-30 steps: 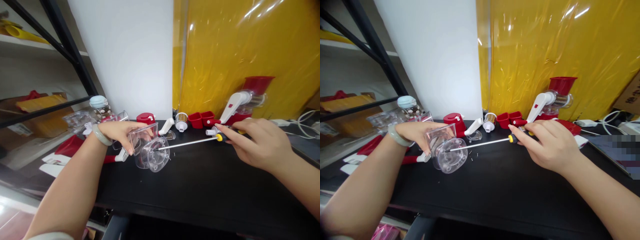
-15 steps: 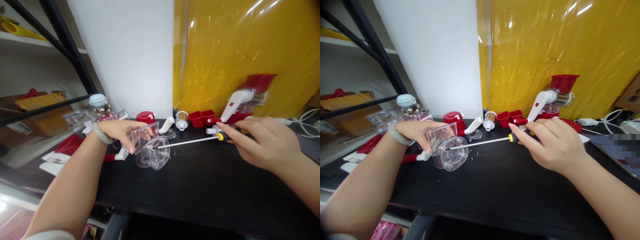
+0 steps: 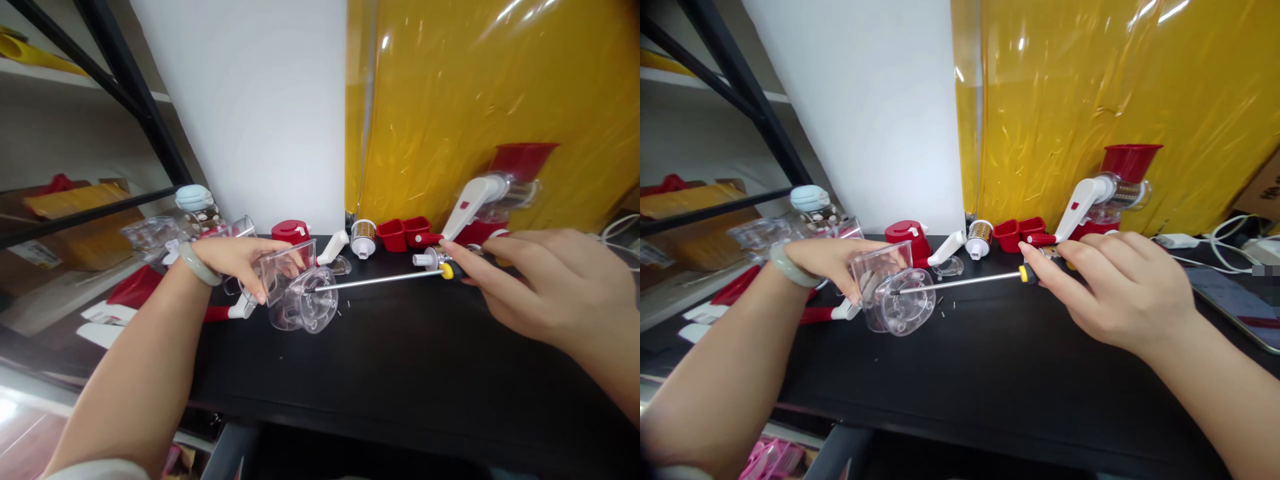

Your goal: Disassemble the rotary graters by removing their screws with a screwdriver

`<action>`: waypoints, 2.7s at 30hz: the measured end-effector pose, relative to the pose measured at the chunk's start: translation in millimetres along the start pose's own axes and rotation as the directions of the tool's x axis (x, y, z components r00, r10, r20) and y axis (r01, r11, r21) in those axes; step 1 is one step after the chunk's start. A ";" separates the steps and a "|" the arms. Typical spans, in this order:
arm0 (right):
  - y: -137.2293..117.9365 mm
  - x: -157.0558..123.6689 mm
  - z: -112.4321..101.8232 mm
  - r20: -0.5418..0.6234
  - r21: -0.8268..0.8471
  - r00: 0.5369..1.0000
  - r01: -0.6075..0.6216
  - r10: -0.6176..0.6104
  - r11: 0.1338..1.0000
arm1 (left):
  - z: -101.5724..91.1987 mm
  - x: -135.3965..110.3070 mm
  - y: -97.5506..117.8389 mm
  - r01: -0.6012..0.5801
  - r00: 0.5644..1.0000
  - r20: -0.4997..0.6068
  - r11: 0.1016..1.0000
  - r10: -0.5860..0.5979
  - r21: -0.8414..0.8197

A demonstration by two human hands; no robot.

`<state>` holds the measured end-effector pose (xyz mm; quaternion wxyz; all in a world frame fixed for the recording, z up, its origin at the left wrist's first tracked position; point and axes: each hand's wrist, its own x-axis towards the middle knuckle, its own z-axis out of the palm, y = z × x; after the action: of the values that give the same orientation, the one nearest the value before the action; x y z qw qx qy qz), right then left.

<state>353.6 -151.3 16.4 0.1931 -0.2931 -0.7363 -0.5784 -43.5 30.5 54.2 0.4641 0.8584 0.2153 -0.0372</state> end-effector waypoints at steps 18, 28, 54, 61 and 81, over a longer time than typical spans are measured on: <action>0.6 3.1 -6.5 0.005 -0.038 1.000 0.022 -0.022 0.999 | 0.2 1.3 3.9 -0.012 1.000 -0.011 1.000 0.012 -0.012; 2.5 4.0 -5.7 0.016 -0.059 1.000 0.014 -0.013 0.998 | -1.4 -2.8 2.7 0.075 0.996 -0.045 0.997 -0.075 -0.006; 0.4 -29.2 33.2 0.442 0.173 0.867 -0.335 0.231 0.926 | 5.6 7.7 14.2 0.287 0.950 -0.136 0.957 -0.280 0.038; 1.4 -30.5 37.7 0.528 0.256 0.824 -0.384 0.204 0.887 | 4.4 8.1 12.2 0.287 0.951 -0.148 0.953 -0.271 0.097; -1.7 -38.8 44.6 0.511 0.216 0.836 -0.348 0.198 0.912 | 6.5 6.7 13.2 0.267 0.958 -0.123 0.962 -0.260 0.049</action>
<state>384.2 -116.6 -20.5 0.1287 -0.4972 -0.7900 -0.3350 -31.2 21.2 59.0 0.4136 0.8374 0.3529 -0.0562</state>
